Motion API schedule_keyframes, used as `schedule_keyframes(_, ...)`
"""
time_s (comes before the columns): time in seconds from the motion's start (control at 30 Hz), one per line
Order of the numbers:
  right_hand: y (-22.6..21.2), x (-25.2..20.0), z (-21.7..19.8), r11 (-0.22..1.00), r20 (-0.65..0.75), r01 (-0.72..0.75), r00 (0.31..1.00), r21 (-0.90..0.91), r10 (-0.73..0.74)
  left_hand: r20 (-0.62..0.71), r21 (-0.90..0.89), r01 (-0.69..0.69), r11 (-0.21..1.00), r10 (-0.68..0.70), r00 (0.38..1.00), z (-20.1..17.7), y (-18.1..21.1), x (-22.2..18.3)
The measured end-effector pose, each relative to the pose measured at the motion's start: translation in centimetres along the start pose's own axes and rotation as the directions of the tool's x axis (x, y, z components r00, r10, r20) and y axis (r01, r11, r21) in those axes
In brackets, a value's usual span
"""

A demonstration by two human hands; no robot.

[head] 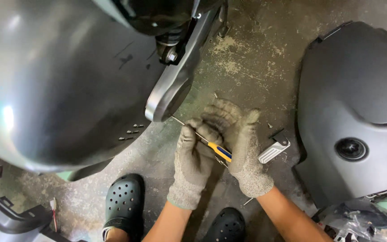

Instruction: The person sits on the workshop floor next to a scooter with its body panels removed and uses a screwdriver to unscrew fasteners from the scooter frame and panel mounts. They pick up dropped screws, reposition the screwdriver on different fasteners, and handle a bracket and socket wrench while loosening bolts.

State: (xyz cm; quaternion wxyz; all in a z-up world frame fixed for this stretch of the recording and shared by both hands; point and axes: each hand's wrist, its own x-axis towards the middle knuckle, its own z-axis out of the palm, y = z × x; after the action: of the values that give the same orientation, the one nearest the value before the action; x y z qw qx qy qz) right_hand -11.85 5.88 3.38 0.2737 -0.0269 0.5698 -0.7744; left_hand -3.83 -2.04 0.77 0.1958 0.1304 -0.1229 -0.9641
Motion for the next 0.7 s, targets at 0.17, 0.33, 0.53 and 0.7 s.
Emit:
schedule_keyframes(0.17, -0.3, 0.6, -0.6, 0.99, 0.004, -0.052, 0.999, 0.128, 0.052, 0.029, -0.147, 0.051, 0.988, -0.047, 0.998, -0.8, -0.5, 0.5)
schedule_keyframes(0.33, 0.6, 0.9, -0.8, 0.971, -0.054, -0.131, 0.988, 0.198, 0.144, -0.075, -0.146, 0.063, 0.987, -0.074, 0.994, 0.0, -0.1, 0.6)
schedule_keyframes(0.53, 2.9, 0.9, -1.3, 0.985, -0.084, -0.097, 0.991, 0.143, 0.109, -0.081, -0.066, 0.055, 0.996, -0.06, 0.995, -0.1, 0.1, 0.8)
schedule_keyframes(0.7, 4.4, 0.0, -0.9, 0.963, -0.09, -0.183, 0.975, 0.198, 0.203, -0.254, -0.073, 0.028, 0.997, -0.046, 0.966, 1.2, -0.1, 0.6)
